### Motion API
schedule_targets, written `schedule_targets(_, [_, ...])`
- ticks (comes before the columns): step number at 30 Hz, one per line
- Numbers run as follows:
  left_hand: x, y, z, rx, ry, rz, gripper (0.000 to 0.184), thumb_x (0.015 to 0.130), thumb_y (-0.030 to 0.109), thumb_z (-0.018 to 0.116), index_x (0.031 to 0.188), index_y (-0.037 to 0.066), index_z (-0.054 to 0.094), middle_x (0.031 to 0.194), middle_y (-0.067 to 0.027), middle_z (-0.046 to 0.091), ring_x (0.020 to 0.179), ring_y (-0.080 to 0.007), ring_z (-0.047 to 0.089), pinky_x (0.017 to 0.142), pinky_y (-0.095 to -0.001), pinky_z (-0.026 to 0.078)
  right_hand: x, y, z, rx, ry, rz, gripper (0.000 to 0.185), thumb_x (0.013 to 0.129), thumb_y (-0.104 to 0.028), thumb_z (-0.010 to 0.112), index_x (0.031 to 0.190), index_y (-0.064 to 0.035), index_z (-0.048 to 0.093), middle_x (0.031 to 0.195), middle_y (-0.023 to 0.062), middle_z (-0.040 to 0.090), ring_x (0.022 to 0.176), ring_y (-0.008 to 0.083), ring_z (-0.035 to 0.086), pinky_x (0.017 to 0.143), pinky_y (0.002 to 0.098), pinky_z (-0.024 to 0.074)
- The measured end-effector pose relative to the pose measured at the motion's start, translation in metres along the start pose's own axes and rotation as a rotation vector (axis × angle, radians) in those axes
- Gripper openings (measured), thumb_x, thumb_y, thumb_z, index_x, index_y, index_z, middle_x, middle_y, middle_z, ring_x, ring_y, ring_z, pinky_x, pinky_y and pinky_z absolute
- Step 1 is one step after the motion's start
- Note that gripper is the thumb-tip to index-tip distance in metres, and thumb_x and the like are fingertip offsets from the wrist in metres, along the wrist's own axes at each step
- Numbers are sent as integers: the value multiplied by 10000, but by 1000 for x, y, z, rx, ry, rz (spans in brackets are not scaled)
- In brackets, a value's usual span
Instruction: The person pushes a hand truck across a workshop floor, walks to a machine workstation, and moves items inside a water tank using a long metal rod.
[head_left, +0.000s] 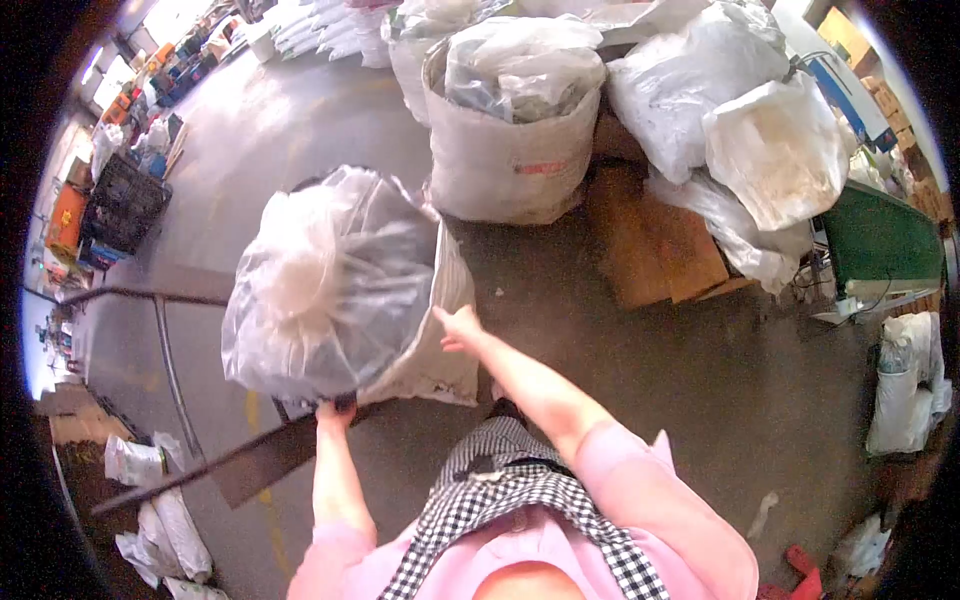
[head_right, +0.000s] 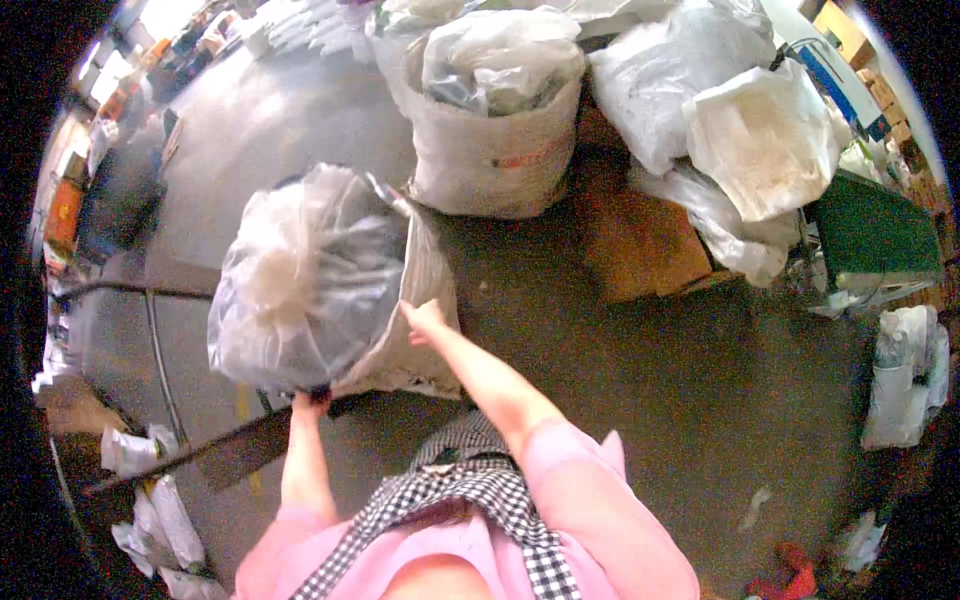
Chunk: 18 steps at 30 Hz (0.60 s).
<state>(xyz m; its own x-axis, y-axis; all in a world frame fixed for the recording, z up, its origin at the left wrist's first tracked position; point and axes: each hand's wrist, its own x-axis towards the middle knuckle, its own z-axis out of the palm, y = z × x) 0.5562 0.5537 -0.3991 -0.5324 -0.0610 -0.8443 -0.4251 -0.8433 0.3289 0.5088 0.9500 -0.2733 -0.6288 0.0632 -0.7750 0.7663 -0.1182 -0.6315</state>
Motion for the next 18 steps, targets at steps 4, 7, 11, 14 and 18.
schedule_targets(4, [15,-5,18,17,193,87,227,820,224,481,989,77,521,913,-75,582,788,-253,550,616,-389,464,92,-7,44,-126,197,63,923,702,-473,632,1277,88,176,1278,248,330,1150,335,397,821,468,452])
schedule_targets(7, [24,-12,27,78,301,127,210,802,210,508,968,82,523,863,-71,580,719,-235,541,556,-365,444,101,-6,38,-176,24,68,565,753,-420,592,952,107,545,891,205,598,633,310,626,461,402,530])
schedule_targets(11, [21,-29,27,175,475,202,193,778,192,543,941,89,525,796,-64,578,626,-212,530,476,-333,416,142,49,15,-427,-219,-209,445,807,-405,494,877,24,592,750,193,609,608,294,628,464,414,514])
schedule_targets(14, [-2,-51,28,290,624,282,186,759,178,569,920,94,527,746,-59,576,557,-194,521,416,-309,396,110,30,-40,-808,-396,-164,338,856,-290,423,817,-13,613,636,175,595,504,242,604,443,374,503])
schedule_targets(18, [-51,-90,70,660,771,315,153,729,91,563,871,57,518,640,-56,524,434,-156,430,344,-268,287,98,-10,-96,-500,-624,75,302,850,-237,417,784,5,585,616,177,578,517,265,600,460,364,503])
